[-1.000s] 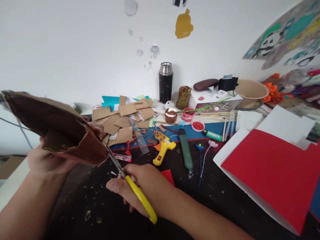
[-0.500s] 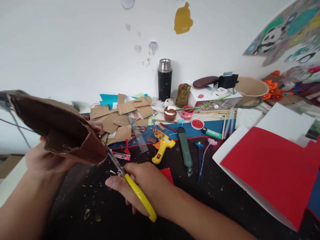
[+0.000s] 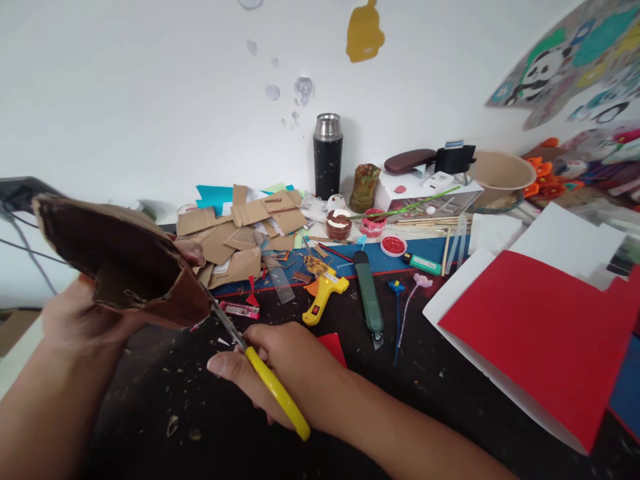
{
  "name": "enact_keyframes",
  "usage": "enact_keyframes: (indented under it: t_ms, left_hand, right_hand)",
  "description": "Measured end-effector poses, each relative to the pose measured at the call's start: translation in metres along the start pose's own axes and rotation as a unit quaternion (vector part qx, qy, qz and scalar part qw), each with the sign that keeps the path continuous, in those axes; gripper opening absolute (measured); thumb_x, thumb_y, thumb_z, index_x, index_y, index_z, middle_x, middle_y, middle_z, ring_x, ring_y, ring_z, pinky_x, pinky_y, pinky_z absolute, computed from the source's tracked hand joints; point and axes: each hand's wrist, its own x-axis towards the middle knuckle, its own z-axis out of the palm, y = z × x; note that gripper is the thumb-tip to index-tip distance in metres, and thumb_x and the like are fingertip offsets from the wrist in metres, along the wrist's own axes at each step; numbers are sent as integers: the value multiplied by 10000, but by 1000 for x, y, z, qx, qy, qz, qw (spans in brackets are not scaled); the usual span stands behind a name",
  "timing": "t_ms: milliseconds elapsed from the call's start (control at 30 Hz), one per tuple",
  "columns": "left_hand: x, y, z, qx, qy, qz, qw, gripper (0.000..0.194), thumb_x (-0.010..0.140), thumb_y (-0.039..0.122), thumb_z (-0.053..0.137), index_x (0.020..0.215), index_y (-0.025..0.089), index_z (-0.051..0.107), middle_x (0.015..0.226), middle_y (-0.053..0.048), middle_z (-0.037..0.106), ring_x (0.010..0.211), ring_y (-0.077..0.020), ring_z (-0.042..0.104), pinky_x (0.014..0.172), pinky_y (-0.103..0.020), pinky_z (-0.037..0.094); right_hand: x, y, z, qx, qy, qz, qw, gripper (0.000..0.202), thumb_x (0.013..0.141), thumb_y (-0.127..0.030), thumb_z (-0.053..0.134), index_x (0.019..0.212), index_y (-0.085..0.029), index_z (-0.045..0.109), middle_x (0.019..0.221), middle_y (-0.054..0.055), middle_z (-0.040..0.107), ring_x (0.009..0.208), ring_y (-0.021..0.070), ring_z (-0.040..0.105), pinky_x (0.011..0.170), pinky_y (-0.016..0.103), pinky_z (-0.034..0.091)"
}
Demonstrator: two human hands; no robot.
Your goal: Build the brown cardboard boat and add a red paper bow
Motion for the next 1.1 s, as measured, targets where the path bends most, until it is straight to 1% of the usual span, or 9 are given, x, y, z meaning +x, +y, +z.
enact_keyframes:
  t_ms: [100, 267, 433, 533, 633, 767, 900, 1000, 1100]
  left_hand:
    - [0, 1, 1, 0, -2, -6, 1000, 552, 653, 658, 932, 986, 219, 917, 951, -167, 872, 902, -411, 811, 865, -531, 697]
    - [2, 2, 2, 3, -26, 10, 1000, 592, 673, 713, 909, 970, 201, 918, 965, -172, 873, 878, -387, 811, 730, -462, 691]
    - [1, -1, 0, -5, -8, 6, 1000, 500, 659, 616, 909, 921, 190, 914, 915, -183, 851, 869, -398, 788, 962, -569, 663]
    - [-1, -3, -3, -13, 1, -9, 1000, 509, 668, 598, 900, 984, 200, 915, 944, -180, 852, 873, -412, 788, 1022, -624, 635]
    - [-1, -3, -3, -11, 1, -2, 1000, 552, 670, 598, 929, 1038, 188, 908, 941, -179, 854, 859, -405, 793, 956, -590, 662]
    - [0, 0, 5, -10, 4, -1, 1000, 589, 650, 643, 937, 996, 168, 907, 924, -185, 861, 849, -397, 802, 837, -512, 687]
    - [-1, 2, 9, 1, 6, -4, 1000, 561, 668, 658, 922, 956, 177, 912, 938, -193, 863, 870, -404, 804, 905, -539, 681]
    - [-1, 1, 7, 2, -13, -4, 1000, 564, 673, 651, 922, 957, 164, 914, 948, -203, 863, 881, -412, 802, 928, -559, 673]
    - [0, 1, 5, -2, -24, 4, 1000, 615, 703, 693, 897, 1010, 160, 909, 957, -189, 872, 888, -400, 810, 832, -510, 688]
  right_hand:
    - [0, 1, 1, 0, 8, -6, 1000, 445, 1053, -616, 714, 846, -225, 663, 626, -31, 620, 566, 135, 593, 576, 256, 375]
    - [-1, -1, 0, -11, 9, -10, 1000, 473, 1031, -630, 729, 802, -224, 646, 611, -41, 563, 576, 134, 547, 593, 268, 352]
    - [-2, -6, -3, -18, 10, 12, 1000, 524, 993, -695, 752, 790, -219, 667, 596, -43, 541, 577, 138, 524, 580, 270, 338]
    - [-2, -7, -3, -28, 10, 11, 999, 507, 1007, -671, 744, 799, -214, 682, 600, -41, 546, 572, 134, 521, 568, 266, 337]
    - [-1, -5, -3, -45, 13, -5, 999, 475, 1046, -612, 710, 794, -212, 669, 612, -35, 552, 578, 131, 515, 577, 267, 338]
    - [-1, -7, -4, -60, 16, -6, 998, 495, 1058, -579, 690, 739, -216, 588, 616, -36, 540, 560, 121, 493, 570, 280, 311]
    - [-1, -14, -6, -74, 11, 11, 997, 534, 1040, -586, 723, 709, -218, 522, 618, -40, 518, 556, 119, 487, 565, 290, 294]
    - [-1, -17, -6, -89, 13, 18, 996, 519, 1050, -588, 710, 723, -215, 560, 629, -32, 531, 563, 125, 497, 568, 292, 299]
    - [-1, -16, -5, -99, 9, 20, 995, 500, 1071, -601, 679, 770, -204, 645, 648, -15, 585, 568, 131, 515, 574, 291, 315]
